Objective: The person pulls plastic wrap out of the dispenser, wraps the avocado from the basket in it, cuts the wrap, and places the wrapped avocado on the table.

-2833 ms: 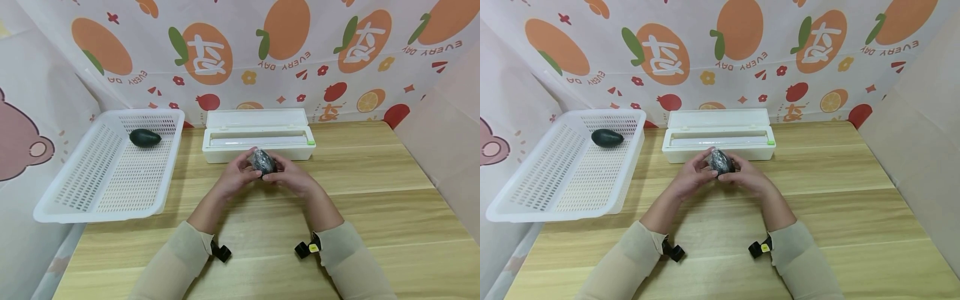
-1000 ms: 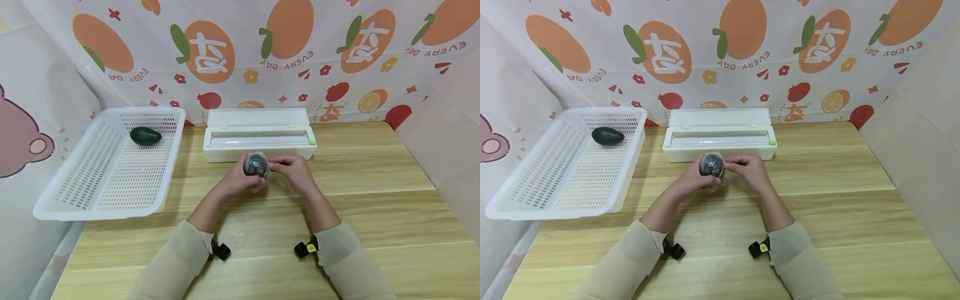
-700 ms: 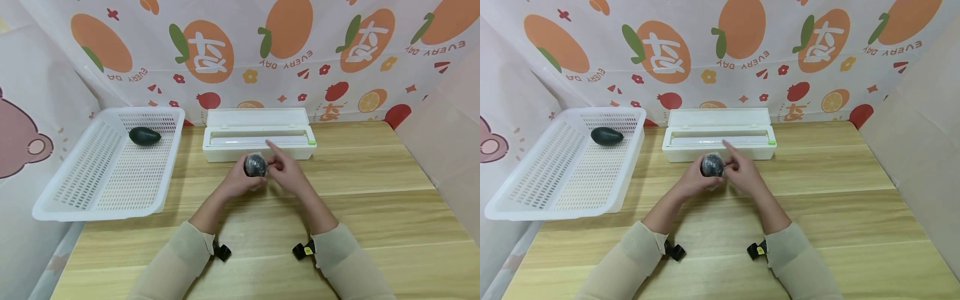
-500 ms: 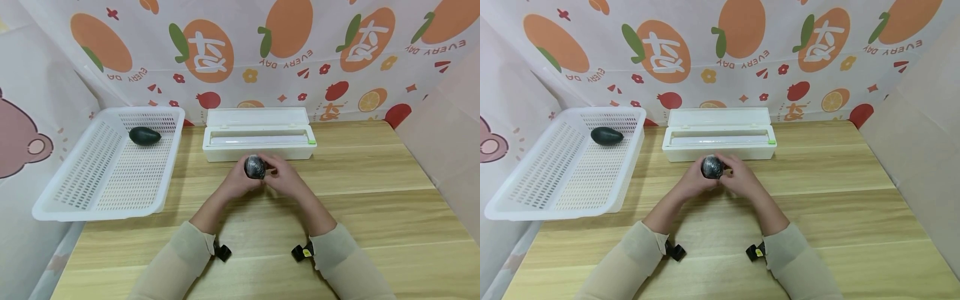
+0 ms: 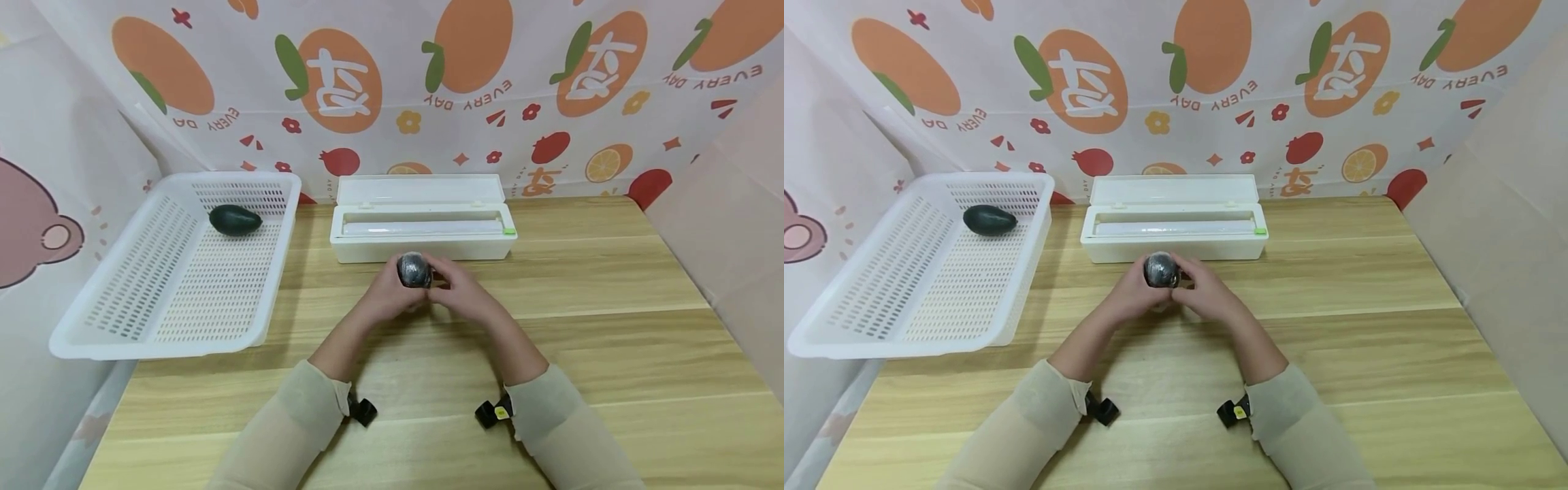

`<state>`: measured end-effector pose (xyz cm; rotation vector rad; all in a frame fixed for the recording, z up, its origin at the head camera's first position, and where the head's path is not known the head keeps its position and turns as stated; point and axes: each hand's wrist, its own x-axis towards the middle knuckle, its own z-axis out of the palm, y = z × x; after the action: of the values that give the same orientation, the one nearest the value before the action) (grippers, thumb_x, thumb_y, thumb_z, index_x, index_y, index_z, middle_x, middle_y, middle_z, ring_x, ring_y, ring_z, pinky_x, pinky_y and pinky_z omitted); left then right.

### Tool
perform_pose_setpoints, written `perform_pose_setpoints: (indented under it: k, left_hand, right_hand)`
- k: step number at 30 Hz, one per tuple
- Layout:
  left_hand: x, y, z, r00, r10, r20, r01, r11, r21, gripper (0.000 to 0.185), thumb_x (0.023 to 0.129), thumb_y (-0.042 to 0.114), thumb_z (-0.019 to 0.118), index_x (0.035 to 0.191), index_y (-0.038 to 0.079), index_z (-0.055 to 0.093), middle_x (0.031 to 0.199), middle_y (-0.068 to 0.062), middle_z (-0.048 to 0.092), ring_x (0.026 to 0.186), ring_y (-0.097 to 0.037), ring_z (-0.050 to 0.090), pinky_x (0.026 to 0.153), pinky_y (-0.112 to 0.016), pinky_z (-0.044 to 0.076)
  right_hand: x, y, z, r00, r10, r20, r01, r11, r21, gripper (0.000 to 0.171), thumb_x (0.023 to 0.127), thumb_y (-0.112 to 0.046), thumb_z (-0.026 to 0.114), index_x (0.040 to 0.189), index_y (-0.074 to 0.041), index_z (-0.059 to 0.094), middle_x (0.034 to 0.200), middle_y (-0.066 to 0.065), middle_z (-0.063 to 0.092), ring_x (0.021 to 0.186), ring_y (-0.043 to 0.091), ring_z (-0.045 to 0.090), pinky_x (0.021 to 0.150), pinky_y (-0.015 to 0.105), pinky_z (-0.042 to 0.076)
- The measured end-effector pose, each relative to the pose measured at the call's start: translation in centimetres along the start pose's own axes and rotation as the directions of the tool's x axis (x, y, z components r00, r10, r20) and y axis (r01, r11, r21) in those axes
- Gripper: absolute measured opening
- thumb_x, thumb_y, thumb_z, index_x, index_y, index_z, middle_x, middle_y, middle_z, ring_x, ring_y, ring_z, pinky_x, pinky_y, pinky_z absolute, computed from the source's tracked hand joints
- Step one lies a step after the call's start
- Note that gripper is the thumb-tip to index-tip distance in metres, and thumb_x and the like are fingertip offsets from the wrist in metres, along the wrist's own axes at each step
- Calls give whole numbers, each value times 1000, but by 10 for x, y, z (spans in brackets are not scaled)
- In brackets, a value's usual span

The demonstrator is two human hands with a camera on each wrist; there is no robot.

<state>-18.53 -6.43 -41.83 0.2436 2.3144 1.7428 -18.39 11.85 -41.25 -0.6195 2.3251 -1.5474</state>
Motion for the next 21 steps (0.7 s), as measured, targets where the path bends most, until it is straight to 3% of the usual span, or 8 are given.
perform_pose_setpoints:
  k: [2, 5, 10, 12, 16, 21]
  left_hand:
    - [-1, 4, -1, 999, -47, 10, 47, 998, -52, 69, 80, 16, 71, 140, 3, 39, 134, -18, 51, 116, -28, 53, 95, -38, 49]
    - [-3, 10, -2, 989, -142, 27, 145, 974, -175, 55, 94, 33, 53, 142, 9, 39, 138, -18, 46, 118, -30, 51, 90, -37, 50]
    - [-1, 15, -5, 971, -239, 16, 218, 854, -472, 46, 105, 39, 26, 131, 6, 46, 142, -19, 44, 123, -33, 48, 93, -46, 52]
    - [0, 14, -5, 968, -252, 3, 212, 810, -547, 45, 107, 38, 26, 128, 4, 46, 143, -18, 45, 127, -33, 48, 95, -54, 51]
    - [1, 11, -6, 963, -271, -4, 219, 787, -576, 48, 107, 39, 31, 136, 4, 47, 141, -17, 48, 126, -33, 50, 97, -54, 50]
    - [0, 8, -5, 955, -296, -4, 235, 767, -598, 49, 106, 38, 37, 138, 2, 47, 137, -17, 50, 121, -30, 52, 97, -52, 50]
  right_hand:
    - [0, 0, 0, 1000, 4, 24, -4, 1000, 4, 77, 87, -11, 62, 156, -12, 27, 152, 11, 39, 134, 33, 46, 107, 49, 43]
    - [0, 0, 1, 999, 19, 29, -19, 1000, -7, 91, 84, -18, 73, 158, -18, 20, 157, 6, 34, 139, 29, 41, 110, 49, 40]
    - [0, -1, 3, 1000, 14, -24, -17, 995, -103, 107, 78, -28, 84, 158, -36, 13, 160, 3, 30, 144, 27, 33, 114, 51, 33]
    - [0, -2, 4, 999, 0, -44, -7, 989, -150, 107, 79, -27, 84, 157, -40, 12, 160, 4, 30, 144, 29, 34, 114, 53, 33]
    - [-1, -3, 7, 998, -25, -49, 14, 978, -207, 104, 81, -22, 83, 157, -38, 15, 159, 6, 33, 143, 31, 36, 113, 53, 34]
    - [-1, -4, 11, 997, 10, -71, -25, 977, -212, 103, 78, -19, 85, 157, -35, 21, 157, 7, 36, 140, 35, 38, 112, 55, 35]
